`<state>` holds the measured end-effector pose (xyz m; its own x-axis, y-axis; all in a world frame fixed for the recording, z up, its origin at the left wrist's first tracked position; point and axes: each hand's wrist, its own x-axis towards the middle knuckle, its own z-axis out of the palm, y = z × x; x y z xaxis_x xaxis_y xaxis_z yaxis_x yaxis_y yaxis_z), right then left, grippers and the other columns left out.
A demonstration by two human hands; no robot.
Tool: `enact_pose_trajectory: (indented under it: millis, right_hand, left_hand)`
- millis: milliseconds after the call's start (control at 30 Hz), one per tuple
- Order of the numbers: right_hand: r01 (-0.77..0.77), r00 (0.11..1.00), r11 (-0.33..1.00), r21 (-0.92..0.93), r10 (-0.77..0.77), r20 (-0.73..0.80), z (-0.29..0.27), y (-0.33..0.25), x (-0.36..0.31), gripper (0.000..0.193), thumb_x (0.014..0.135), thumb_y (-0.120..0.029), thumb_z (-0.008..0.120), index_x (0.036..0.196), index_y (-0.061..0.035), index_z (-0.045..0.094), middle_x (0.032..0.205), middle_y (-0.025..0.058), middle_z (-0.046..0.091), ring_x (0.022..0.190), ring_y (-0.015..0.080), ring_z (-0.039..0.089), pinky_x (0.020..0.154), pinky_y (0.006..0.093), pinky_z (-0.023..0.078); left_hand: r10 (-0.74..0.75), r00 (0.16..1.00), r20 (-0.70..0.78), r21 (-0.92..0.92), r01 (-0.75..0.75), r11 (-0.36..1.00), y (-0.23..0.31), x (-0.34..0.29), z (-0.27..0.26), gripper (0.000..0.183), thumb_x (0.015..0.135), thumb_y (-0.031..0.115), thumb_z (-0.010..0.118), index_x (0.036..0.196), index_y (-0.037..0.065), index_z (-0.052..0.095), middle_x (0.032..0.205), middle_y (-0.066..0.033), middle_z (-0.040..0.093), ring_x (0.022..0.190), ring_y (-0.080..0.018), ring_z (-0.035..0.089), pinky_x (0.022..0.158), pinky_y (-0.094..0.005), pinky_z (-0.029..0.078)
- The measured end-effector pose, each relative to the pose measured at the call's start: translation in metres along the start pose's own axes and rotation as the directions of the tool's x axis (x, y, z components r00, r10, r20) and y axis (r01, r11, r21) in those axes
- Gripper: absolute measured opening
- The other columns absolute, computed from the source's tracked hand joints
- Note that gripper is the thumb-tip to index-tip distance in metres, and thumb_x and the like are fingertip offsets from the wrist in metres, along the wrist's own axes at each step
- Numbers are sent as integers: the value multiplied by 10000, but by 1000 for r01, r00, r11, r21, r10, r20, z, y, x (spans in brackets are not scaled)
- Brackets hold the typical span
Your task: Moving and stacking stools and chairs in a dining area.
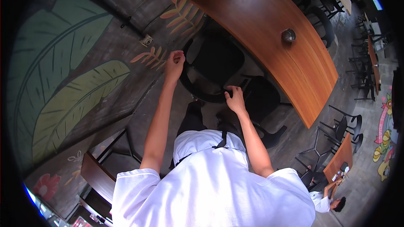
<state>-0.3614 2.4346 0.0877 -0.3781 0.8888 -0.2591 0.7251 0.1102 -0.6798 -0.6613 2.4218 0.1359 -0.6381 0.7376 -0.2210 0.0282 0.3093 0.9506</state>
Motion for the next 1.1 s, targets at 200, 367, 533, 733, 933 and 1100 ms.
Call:
enact_pose_trajectory:
  millis: [200,367,533,733,933,1100]
  right_hand:
    - [-237,964,970,51,241,-109,43,48,78,510,858,-181,654,1317,-40,482,1356,256,427,1275,430,408,1073,460,362]
    - [-518,793,817,254,570,-215,63,79,114,632,847,-171,636,1396,-3,369,1376,256,422,1300,424,392,1096,461,336]
    - [-543,760,833,105,541,-360,70,80,118,607,810,-131,623,1362,1,408,1362,263,428,1265,430,410,1057,464,360]
    - [-477,759,847,-235,262,-596,76,85,120,611,796,-129,636,1349,5,413,1314,263,481,1212,424,472,1010,465,396]
    - [-477,638,258,840,759,129,74,162,109,271,932,-114,558,1192,-63,501,937,137,656,778,243,672,704,356,536]
    - [-530,606,89,843,735,304,94,158,84,59,953,-132,518,918,-99,553,705,44,534,632,211,578,625,353,508]
  left_hand:
    - [-48,998,-32,447,57,893,-123,140,24,542,794,255,731,1258,51,541,1240,-166,606,1142,-314,588,976,-412,459]
    - [-237,971,39,661,153,735,-149,173,51,583,799,346,700,1267,38,535,1291,-203,580,1207,-370,551,994,-468,450]
    - [-343,933,107,825,109,554,-129,160,67,472,857,307,621,1244,47,552,1091,-190,679,1038,-367,653,869,-483,521]
    - [-319,946,60,811,139,568,-136,161,50,415,867,296,618,1227,93,578,1054,-166,695,1012,-362,665,837,-477,534]
    - [-394,912,116,754,178,633,-159,169,46,395,847,319,653,1181,111,621,1080,-165,691,1073,-359,641,878,-473,512]
    - [-400,896,191,573,229,787,-194,148,7,425,793,340,715,1118,74,650,1072,-191,688,1068,-364,639,872,-442,497]
